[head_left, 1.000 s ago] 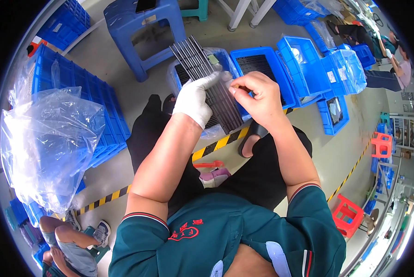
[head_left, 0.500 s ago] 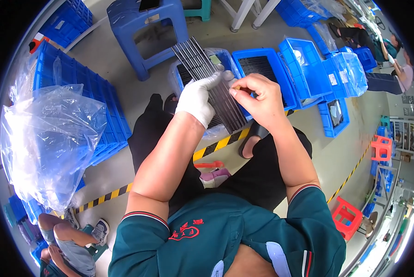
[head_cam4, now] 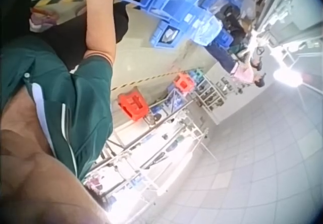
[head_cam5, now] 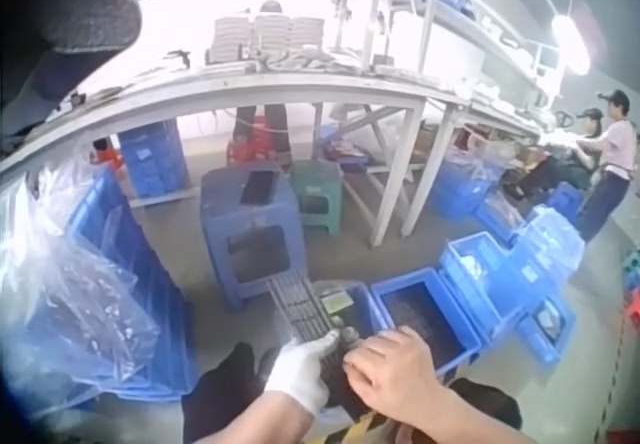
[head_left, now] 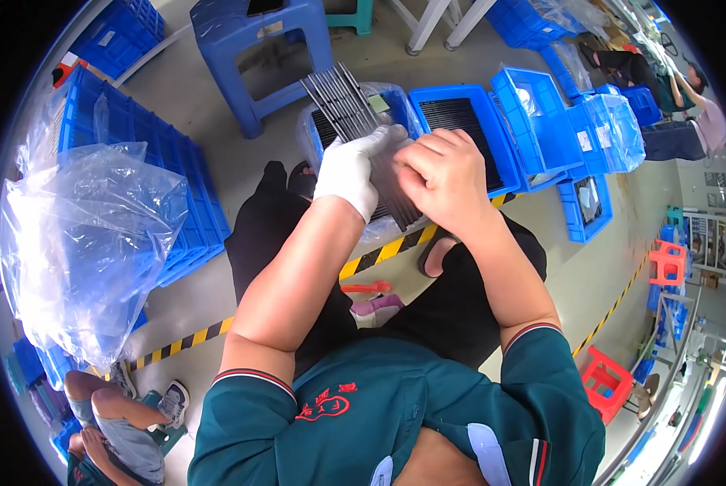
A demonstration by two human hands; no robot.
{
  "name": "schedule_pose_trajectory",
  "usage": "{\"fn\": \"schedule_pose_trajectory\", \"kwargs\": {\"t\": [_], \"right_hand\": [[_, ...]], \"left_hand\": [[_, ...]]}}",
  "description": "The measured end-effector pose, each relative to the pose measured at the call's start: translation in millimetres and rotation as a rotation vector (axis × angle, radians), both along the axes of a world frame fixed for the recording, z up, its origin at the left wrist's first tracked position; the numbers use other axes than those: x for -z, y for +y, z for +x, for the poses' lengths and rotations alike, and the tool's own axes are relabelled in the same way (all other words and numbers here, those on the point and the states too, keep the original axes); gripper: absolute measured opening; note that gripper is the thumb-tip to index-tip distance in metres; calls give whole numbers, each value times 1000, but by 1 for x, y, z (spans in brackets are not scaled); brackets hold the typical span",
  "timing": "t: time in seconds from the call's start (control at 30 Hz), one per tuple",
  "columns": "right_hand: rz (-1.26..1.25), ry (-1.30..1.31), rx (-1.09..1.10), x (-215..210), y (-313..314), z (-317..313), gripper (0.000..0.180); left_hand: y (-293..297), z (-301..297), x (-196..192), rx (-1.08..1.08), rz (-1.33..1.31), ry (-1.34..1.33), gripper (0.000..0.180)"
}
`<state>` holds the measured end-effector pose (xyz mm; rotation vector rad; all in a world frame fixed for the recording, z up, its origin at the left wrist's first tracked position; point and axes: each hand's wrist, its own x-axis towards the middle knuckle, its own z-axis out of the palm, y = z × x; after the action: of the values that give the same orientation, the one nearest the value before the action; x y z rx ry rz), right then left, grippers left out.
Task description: Inspecting and organizing thin black metal rods into blue plastic crates.
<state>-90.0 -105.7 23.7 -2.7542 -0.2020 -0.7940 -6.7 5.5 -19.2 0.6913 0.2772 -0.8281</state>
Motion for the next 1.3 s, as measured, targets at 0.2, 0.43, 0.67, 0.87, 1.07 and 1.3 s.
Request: {"fn": "schedule_pose_trajectory", "kwargs": {"t": [0.2, 0.43, 0.67, 0.87, 1.07, 1.3], "right_hand": [[31, 30, -27, 4, -7, 1, 10], [39, -61, -24, 0, -4, -2, 11], [404, -55, 23, -18, 0, -5, 10], [592, 230, 59, 1, -9, -2, 6], [440, 114, 39, 3, -7, 0, 6], [334, 88, -1, 1, -5, 0, 8]], "left_hand": [[-1, 0, -1, -14, -10, 2, 15], [-2, -4, -17, 1, -61, -98, 15], [-2, -2, -18, -12, -17, 56, 11], [-1, 0, -13, 29, -43, 88, 11], [-1, 0, -14, 23, -23, 88, 12], [-1, 0, -9, 7, -15, 60, 12]]}}
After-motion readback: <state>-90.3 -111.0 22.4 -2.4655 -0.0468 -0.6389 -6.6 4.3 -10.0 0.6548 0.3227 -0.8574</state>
